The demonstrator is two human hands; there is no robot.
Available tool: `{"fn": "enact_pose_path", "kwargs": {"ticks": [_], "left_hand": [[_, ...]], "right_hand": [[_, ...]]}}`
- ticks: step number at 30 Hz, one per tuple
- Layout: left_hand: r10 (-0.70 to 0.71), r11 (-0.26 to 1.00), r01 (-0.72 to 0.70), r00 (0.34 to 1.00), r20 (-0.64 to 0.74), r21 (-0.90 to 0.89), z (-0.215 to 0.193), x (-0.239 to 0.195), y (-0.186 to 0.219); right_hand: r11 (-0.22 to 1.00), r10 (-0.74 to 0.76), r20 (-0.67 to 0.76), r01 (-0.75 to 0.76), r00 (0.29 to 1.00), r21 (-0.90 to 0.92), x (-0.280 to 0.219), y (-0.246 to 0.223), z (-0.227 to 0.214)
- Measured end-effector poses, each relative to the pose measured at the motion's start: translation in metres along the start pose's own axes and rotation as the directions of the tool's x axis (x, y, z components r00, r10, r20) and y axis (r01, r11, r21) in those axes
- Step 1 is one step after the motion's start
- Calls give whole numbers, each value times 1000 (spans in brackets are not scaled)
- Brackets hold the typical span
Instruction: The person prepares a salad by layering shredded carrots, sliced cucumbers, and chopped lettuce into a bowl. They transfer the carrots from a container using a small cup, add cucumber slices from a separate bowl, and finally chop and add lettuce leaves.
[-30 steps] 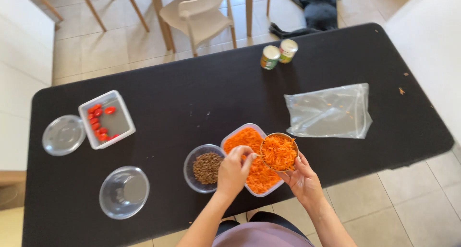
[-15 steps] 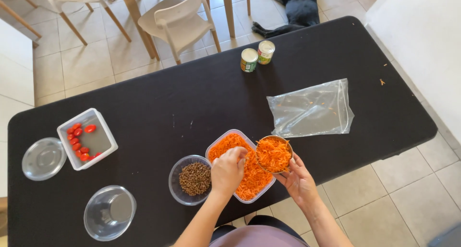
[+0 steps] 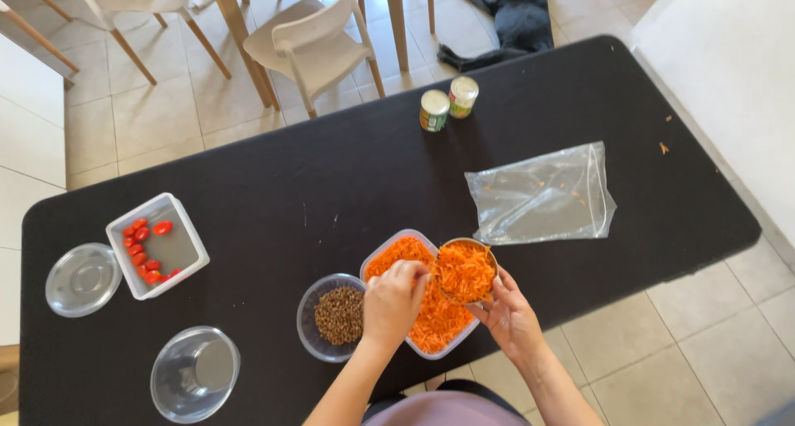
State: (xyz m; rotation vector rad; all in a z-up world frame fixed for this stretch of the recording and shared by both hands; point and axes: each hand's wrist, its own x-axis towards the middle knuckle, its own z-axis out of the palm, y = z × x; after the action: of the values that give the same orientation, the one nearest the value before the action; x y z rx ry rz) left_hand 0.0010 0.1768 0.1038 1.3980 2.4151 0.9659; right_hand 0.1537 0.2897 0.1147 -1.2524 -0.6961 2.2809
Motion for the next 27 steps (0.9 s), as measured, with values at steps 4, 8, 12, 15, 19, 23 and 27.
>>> {"fn": "enact_pose_path", "kwargs": {"ticks": [4, 8, 12, 15, 19, 23, 27], "left_hand": [[-34, 999, 39, 984, -174, 25, -9, 2, -21], [-80, 980, 97, 992, -102, 176, 25, -11, -53], [-40, 911, -63, 970, 239, 408, 60, -22, -69], [-3, 865, -124, 968, 253, 486, 75, -26, -67], [124, 850, -258, 945, 302, 458, 86, -27, -69], [63, 829, -268, 917, 395, 491, 69, -37, -56], [-58, 977, 8, 971, 230, 211, 35, -65, -53]], "right_hand": [[999, -43, 22, 43, 999, 5, 7, 2, -7], [1000, -4, -42, 5, 999, 5, 0, 1, -5], [1000, -11, -58, 11, 998, 3, -2, 1, -5], [1000, -24, -47, 24, 999, 10, 2, 4, -12], [1000, -28, -51, 28, 998, 11, 0, 3, -11], [999, -34, -33, 34, 999, 20, 0, 4, -15], [999, -42, 39, 41, 998, 32, 11, 16, -29]]}}
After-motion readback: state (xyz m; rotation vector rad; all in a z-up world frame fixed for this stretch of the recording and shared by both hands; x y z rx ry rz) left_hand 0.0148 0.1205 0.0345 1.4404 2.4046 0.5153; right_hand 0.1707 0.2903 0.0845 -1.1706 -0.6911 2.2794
